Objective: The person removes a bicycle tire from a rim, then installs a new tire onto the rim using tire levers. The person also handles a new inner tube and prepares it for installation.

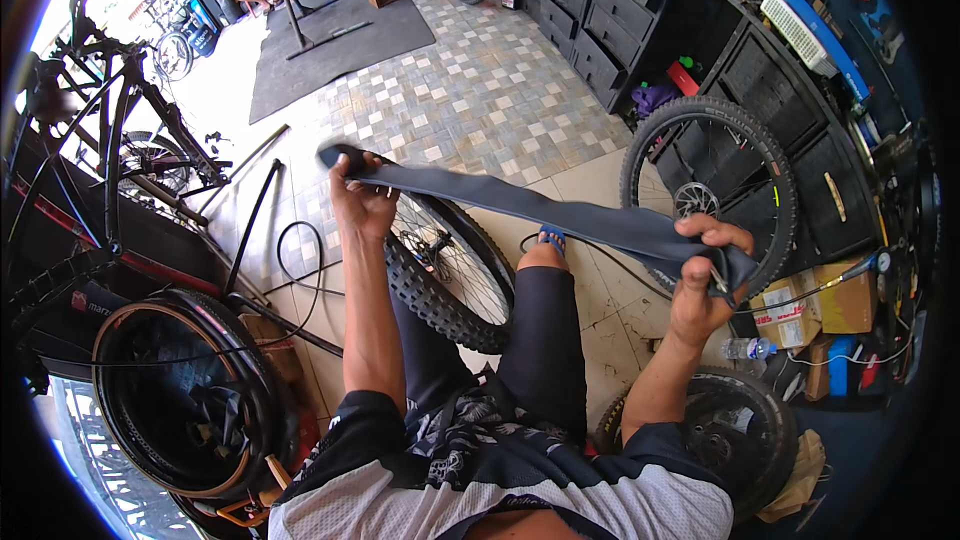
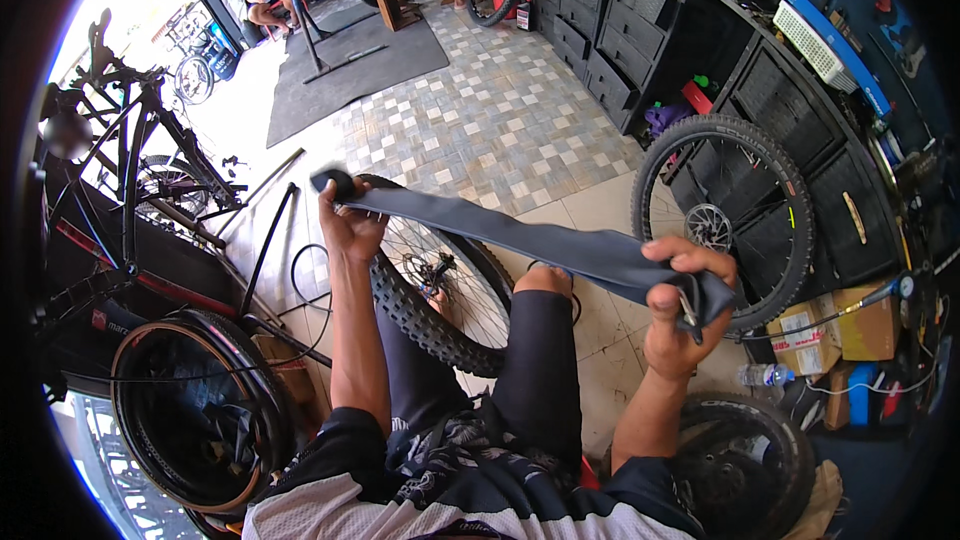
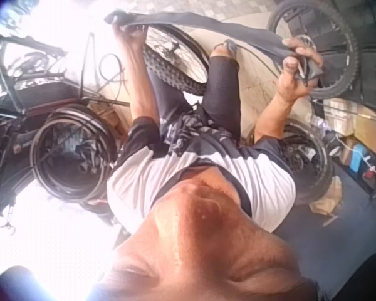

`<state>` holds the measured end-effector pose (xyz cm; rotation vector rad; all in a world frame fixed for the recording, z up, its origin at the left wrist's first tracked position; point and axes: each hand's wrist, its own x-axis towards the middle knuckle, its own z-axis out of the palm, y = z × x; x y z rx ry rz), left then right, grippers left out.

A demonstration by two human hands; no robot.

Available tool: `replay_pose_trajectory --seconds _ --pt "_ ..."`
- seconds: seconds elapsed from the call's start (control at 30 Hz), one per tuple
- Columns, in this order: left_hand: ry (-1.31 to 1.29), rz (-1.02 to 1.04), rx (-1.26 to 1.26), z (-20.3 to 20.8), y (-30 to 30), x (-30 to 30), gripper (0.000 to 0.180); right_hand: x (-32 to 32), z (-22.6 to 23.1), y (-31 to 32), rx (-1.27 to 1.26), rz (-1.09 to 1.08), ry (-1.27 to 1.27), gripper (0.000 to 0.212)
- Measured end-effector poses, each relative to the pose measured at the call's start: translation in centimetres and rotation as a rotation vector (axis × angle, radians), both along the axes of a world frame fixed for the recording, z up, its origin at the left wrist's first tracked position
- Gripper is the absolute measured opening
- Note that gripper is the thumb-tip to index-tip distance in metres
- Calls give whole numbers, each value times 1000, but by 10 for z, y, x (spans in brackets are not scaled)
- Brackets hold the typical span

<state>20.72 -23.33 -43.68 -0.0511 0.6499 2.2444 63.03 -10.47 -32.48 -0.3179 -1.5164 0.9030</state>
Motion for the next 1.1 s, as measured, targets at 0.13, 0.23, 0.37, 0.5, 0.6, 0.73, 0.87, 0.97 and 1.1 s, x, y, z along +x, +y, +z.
replay_pose_trajectory --seconds 0.13,0.23,0.37,0.5,0.6,0.73,0.87,0.97,1.1 --pt "-160 90 -67 1 6 -15 57 15 1 -11 -12 -50 -46 57" --pt "-154 58 -14 -7 3 -20 61 24 -5 -11 -34 -87 -62 57" --pt "-25 51 168 -19 -6 -31 42 45 -5 5 -110 -162 117 58" --pt "-40 157 -118 -31 -13 -34 23 74 7 20 -200 -245 263 52" --pt "75 19 -141 -30 -14 -33 23 82 10 23 -181 -261 249 50" --pt "453 -359 -214 -10 -15 -32 51 90 18 36 -143 -305 206 47" --pt "883 -723 -407 13 -15 -26 84 94 29 62 -111 -358 195 42" --pt "1317 -1016 -635 25 -16 -27 87 97 40 80 -112 -379 223 39" --pt "1568 -1125 -660 25 -17 -29 72 97 46 85 -76 -328 199 40"
